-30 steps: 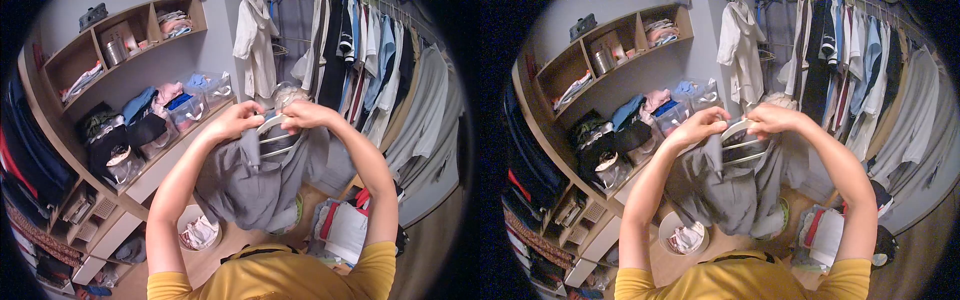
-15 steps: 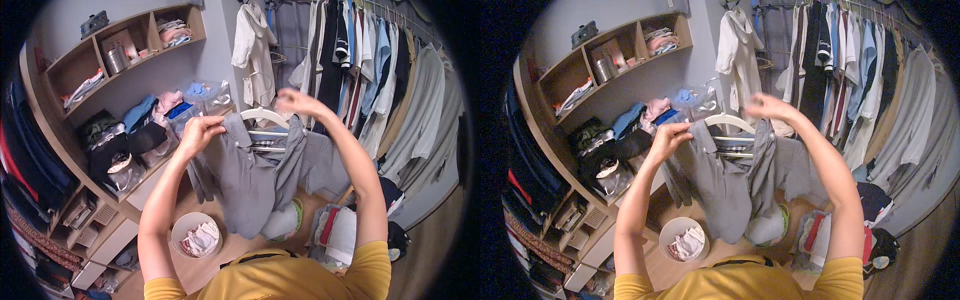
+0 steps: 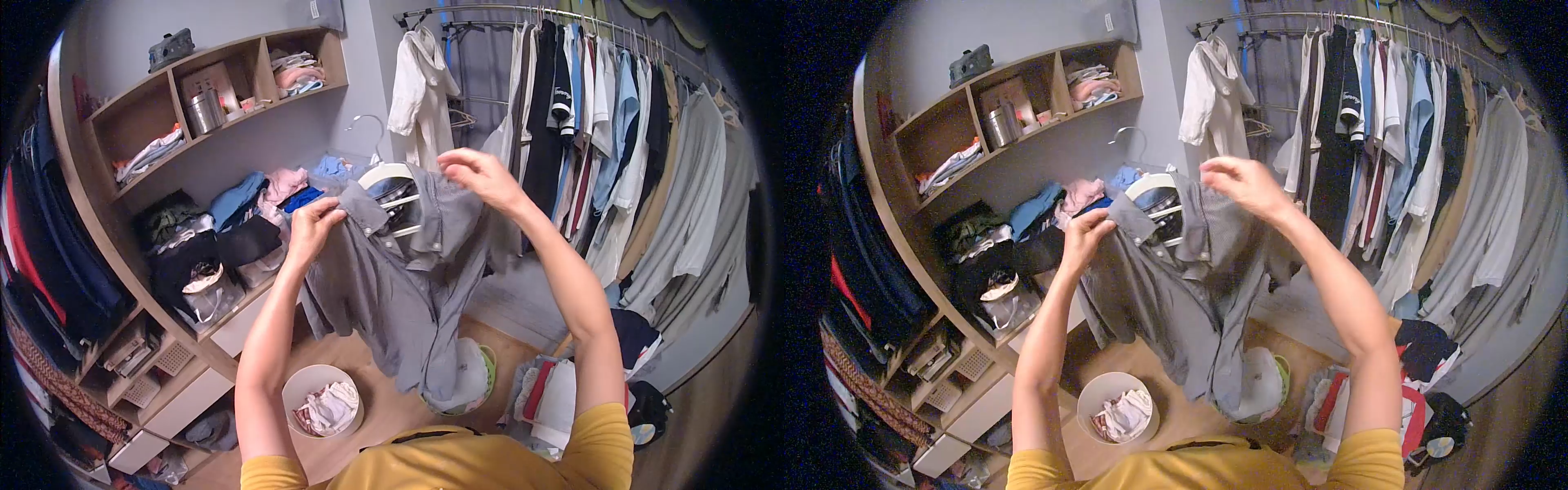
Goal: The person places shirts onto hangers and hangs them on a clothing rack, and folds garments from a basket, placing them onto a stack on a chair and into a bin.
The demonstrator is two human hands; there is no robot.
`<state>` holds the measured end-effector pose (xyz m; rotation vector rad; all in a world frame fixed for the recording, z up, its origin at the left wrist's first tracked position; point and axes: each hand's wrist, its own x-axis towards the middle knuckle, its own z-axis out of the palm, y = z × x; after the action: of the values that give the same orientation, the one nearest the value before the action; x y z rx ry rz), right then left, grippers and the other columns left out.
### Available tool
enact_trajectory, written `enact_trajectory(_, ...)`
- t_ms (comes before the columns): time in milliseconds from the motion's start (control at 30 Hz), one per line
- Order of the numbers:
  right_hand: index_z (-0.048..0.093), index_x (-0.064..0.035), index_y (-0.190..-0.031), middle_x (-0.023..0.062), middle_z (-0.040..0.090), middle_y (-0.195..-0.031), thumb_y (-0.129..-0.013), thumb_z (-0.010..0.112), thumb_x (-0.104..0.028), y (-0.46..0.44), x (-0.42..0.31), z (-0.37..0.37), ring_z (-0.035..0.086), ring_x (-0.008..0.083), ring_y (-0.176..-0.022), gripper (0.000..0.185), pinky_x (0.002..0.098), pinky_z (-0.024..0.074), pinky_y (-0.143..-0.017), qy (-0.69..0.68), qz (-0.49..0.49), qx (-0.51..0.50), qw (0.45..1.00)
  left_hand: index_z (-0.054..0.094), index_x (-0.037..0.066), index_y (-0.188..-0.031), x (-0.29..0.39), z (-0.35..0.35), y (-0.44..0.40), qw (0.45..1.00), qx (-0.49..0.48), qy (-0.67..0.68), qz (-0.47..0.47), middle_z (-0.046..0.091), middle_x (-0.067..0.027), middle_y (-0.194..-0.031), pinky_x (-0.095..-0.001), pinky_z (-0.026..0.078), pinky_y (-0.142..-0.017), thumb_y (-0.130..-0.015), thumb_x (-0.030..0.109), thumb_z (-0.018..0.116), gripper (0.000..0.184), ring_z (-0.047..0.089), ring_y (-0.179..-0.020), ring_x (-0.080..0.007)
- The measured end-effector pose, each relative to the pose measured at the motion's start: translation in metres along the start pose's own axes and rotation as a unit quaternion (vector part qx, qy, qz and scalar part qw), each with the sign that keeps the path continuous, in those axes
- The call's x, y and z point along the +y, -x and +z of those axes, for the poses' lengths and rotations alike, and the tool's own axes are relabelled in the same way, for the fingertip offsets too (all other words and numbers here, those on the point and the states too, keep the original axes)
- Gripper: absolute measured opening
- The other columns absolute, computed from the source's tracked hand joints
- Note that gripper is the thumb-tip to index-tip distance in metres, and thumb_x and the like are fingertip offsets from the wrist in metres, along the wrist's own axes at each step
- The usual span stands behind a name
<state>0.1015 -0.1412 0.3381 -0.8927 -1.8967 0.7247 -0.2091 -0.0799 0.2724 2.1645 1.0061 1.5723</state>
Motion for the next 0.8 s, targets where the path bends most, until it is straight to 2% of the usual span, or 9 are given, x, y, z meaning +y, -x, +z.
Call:
enact_trajectory(67, 0.055, -0.0060, -0.106, 0.0099, 0.059, -0.098, -0.067, 0.068, -0.030, 0.003, 0.006, -0.013, 0.054, 0.0226, -0.088, 0.047, 0.0324, 0.0416, -0.080, 0.284, -0.195, 0.146, 0.927, 0.062, -0.001, -0.092, 0.002, -0.010, -0.002, 0.996, -0.015, 0.079, -0.031, 0.063, -0.0021, -0.081, -0.0209, 0.044, -0.070, -0.074, 0.004, 0.061, 0.019, 0.056, -0.074, -0.0072)
enact_trajectory(133, 0.058, -0.0064, -0.100, 0.0126, 0.058, -0.097, -0.066, 0.067, -0.028, 0.008, 0.014, -0.017, 0.055, 0.0279, -0.088, 0.041, 0.0347, 0.0414, -0.079, 0.387, -0.188, 0.137, 0.892, 0.062, -0.001, -0.094, 0.010, -0.018, -0.002, 0.992, -0.028, 0.124, -0.017, 0.063, -0.0024, -0.085, -0.0199, 0.043, -0.071, -0.075, 0.001, 0.059, 0.019, 0.055, -0.078, -0.0074)
enact_trajectory(200, 0.060, -0.0057, -0.091, 0.0119, 0.061, -0.082, -0.067, 0.065, -0.023, 0.011, 0.019, -0.022, 0.058, 0.0260, -0.076, 0.030, 0.0332, 0.0439, -0.068, 0.357, -0.072, 0.113, 0.924, 0.061, -0.001, -0.096, 0.012, -0.025, -0.004, 0.986, -0.073, 0.146, -0.021, 0.062, -0.0024, -0.087, -0.0214, 0.042, -0.075, -0.077, 0.008, 0.059, 0.021, 0.054, -0.081, -0.0078)
enact_trajectory(267, 0.061, -0.0053, -0.086, 0.0117, 0.060, -0.077, -0.068, 0.065, -0.020, 0.010, 0.028, -0.022, 0.059, 0.0247, -0.071, 0.024, 0.0322, 0.0438, -0.064, 0.325, -0.124, 0.161, 0.924, 0.060, 0.000, -0.098, 0.016, -0.028, -0.006, 0.978, -0.115, 0.170, -0.026, 0.061, -0.0024, -0.090, -0.0230, 0.041, -0.078, -0.079, 0.014, 0.059, 0.024, 0.053, -0.084, -0.0081)
enact_trajectory(367, 0.062, -0.0048, -0.081, 0.0112, 0.060, -0.071, -0.069, 0.064, -0.016, 0.012, 0.026, -0.021, 0.059, 0.0220, -0.065, 0.017, 0.0302, 0.0436, -0.058, 0.282, -0.159, 0.210, 0.923, 0.059, 0.001, -0.101, 0.031, -0.030, -0.014, 0.921, -0.166, 0.306, -0.174, 0.060, -0.0023, -0.093, -0.0275, 0.036, -0.084, -0.080, 0.042, 0.054, 0.046, 0.051, -0.087, -0.0096)
enact_trajectory(533, 0.063, -0.0042, -0.080, 0.0103, 0.062, -0.071, -0.069, 0.064, -0.014, 0.013, 0.027, -0.026, 0.060, 0.0190, -0.063, 0.015, 0.0272, 0.0442, -0.058, 0.247, -0.162, 0.216, 0.931, 0.061, 0.003, -0.090, 0.032, -0.016, -0.039, 0.952, -0.115, 0.172, -0.223, 0.060, -0.0008, -0.086, -0.0230, 0.037, -0.072, -0.081, 0.025, 0.057, 0.024, 0.052, -0.077, -0.0093)
enact_trajectory(633, 0.064, -0.0046, -0.081, 0.0107, 0.062, -0.072, -0.069, 0.063, -0.012, 0.020, 0.031, -0.035, 0.061, 0.0171, -0.064, 0.014, 0.0259, 0.0444, -0.059, 0.278, -0.166, 0.205, 0.924, 0.060, 0.006, -0.083, 0.047, -0.023, -0.052, 0.887, 0.030, 0.450, -0.101, 0.058, 0.0017, -0.077, -0.0218, 0.039, -0.069, -0.082, 0.020, 0.057, 0.014, 0.051, -0.072, -0.0063)
enact_trajectory(667, 0.064, -0.0046, -0.081, 0.0107, 0.062, -0.072, -0.069, 0.063, -0.012, 0.021, 0.035, -0.039, 0.061, 0.0171, -0.064, 0.014, 0.0259, 0.0444, -0.059, 0.278, -0.166, 0.209, 0.923, 0.060, 0.005, -0.085, 0.062, -0.031, -0.051, 0.857, 0.009, 0.507, -0.088, 0.058, 0.0013, -0.076, -0.0211, 0.039, -0.069, -0.081, 0.021, 0.057, 0.016, 0.052, -0.072, -0.0075)
enact_trajectory(800, 0.063, 0.0013, -0.083, 0.0036, 0.064, -0.071, -0.070, 0.063, -0.007, 0.029, 0.039, -0.053, 0.056, 0.0057, -0.065, 0.016, 0.0206, 0.0435, -0.060, 0.128, -0.104, 0.251, 0.954, 0.060, 0.004, -0.092, 0.099, -0.041, -0.035, 0.940, -0.179, 0.277, -0.091, 0.058, 0.0007, -0.082, -0.0201, 0.037, -0.073, -0.082, 0.028, 0.058, 0.025, 0.051, -0.076, -0.0076)
